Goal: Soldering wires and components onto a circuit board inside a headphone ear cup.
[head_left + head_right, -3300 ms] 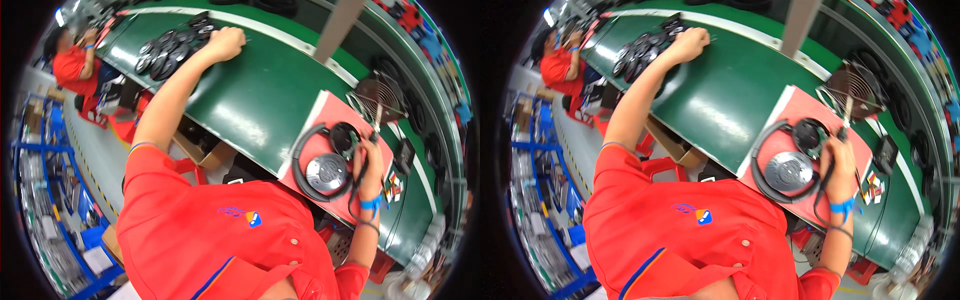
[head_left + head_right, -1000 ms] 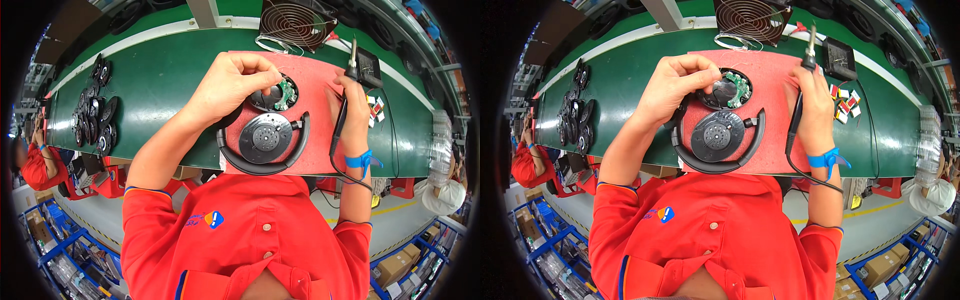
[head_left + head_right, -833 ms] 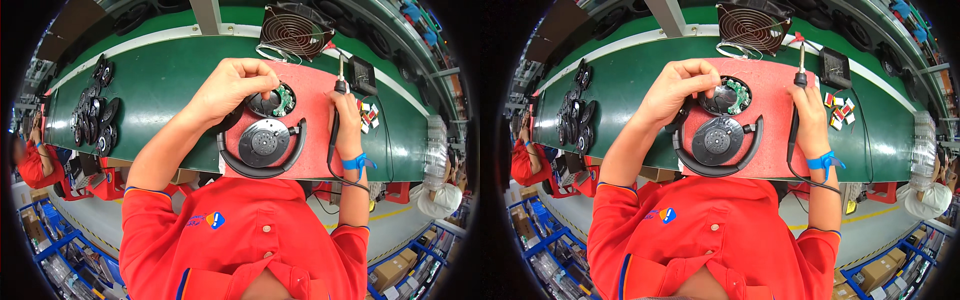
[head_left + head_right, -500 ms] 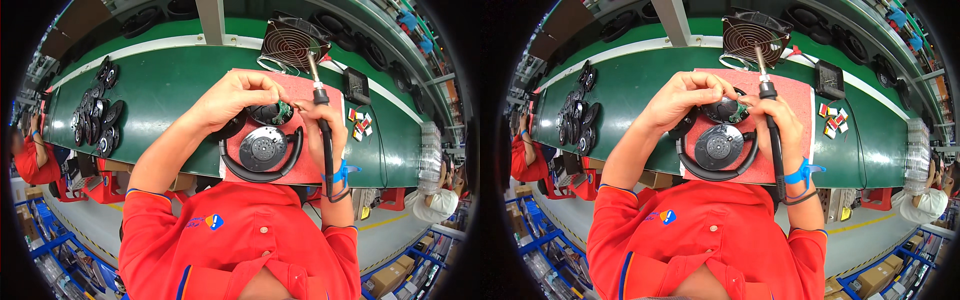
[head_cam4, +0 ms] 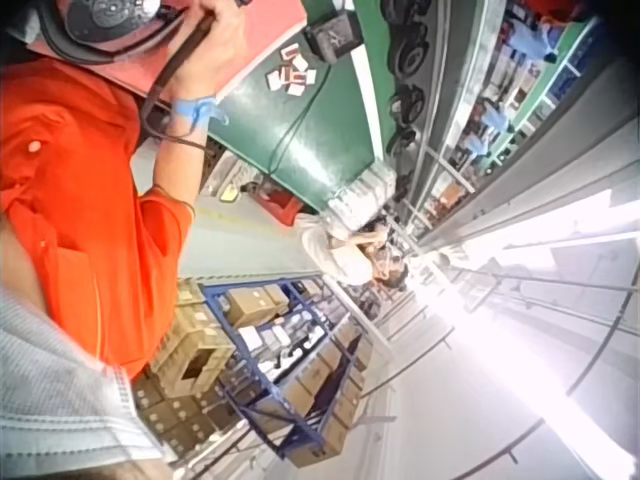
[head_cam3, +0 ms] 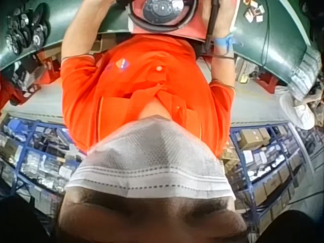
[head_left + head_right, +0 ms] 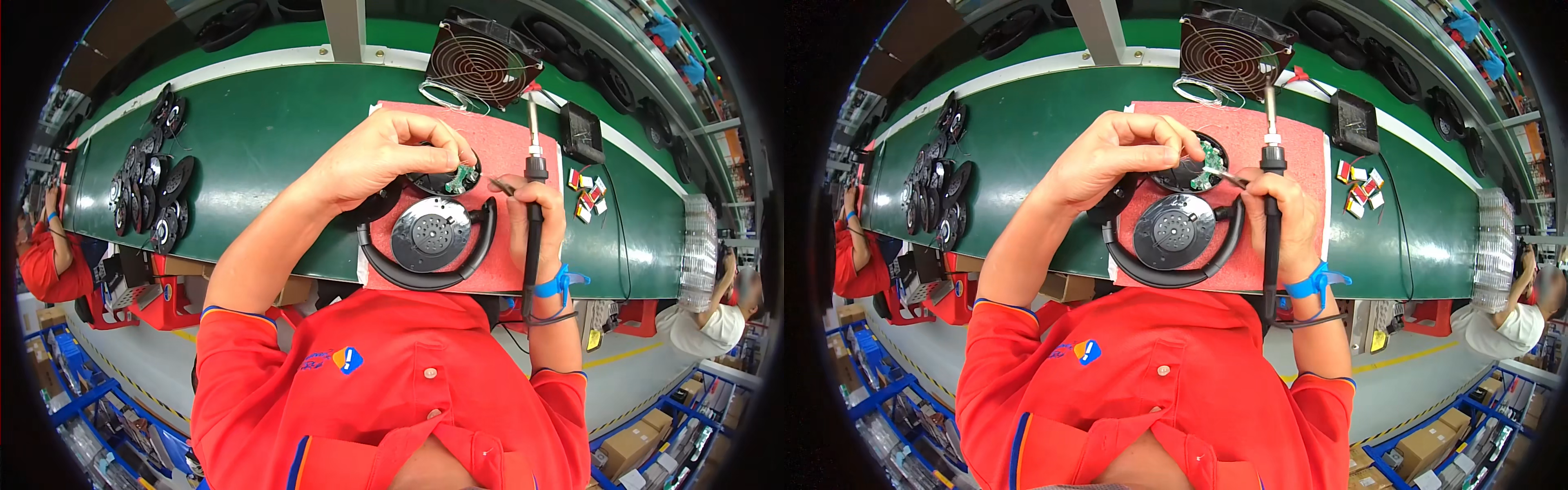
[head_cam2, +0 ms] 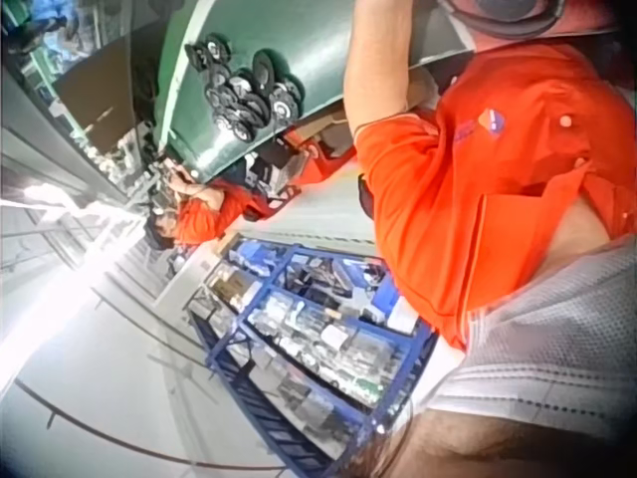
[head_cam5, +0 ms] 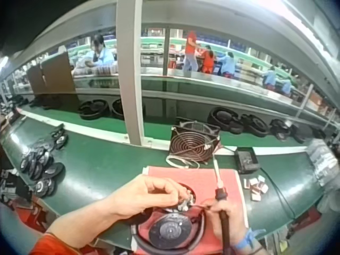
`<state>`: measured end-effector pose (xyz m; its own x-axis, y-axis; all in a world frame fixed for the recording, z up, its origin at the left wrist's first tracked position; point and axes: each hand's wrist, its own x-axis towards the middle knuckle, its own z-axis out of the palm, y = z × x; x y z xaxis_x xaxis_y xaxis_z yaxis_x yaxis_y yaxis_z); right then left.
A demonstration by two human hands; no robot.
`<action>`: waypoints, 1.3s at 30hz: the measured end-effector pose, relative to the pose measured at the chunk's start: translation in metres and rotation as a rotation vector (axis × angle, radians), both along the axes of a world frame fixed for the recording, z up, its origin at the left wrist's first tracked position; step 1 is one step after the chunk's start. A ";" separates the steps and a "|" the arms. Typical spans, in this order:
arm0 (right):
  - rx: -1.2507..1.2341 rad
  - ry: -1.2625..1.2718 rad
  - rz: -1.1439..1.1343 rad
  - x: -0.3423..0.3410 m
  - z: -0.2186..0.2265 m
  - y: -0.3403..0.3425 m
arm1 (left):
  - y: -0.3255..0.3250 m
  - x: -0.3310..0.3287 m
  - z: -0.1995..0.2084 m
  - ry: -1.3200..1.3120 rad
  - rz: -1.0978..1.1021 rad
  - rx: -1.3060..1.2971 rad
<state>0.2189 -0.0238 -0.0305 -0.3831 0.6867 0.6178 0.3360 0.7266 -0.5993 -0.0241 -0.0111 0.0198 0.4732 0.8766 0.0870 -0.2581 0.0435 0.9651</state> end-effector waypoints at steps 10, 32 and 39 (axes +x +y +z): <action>-0.003 0.014 0.044 -0.011 0.015 -0.002 | -0.002 -0.002 0.002 -0.010 -0.033 -0.045; -0.026 0.109 0.146 -0.035 0.025 -0.004 | -0.003 0.001 0.001 0.015 -0.058 -0.030; 0.299 0.068 -0.044 -0.023 0.051 0.009 | 0.002 0.006 0.001 0.501 0.354 0.388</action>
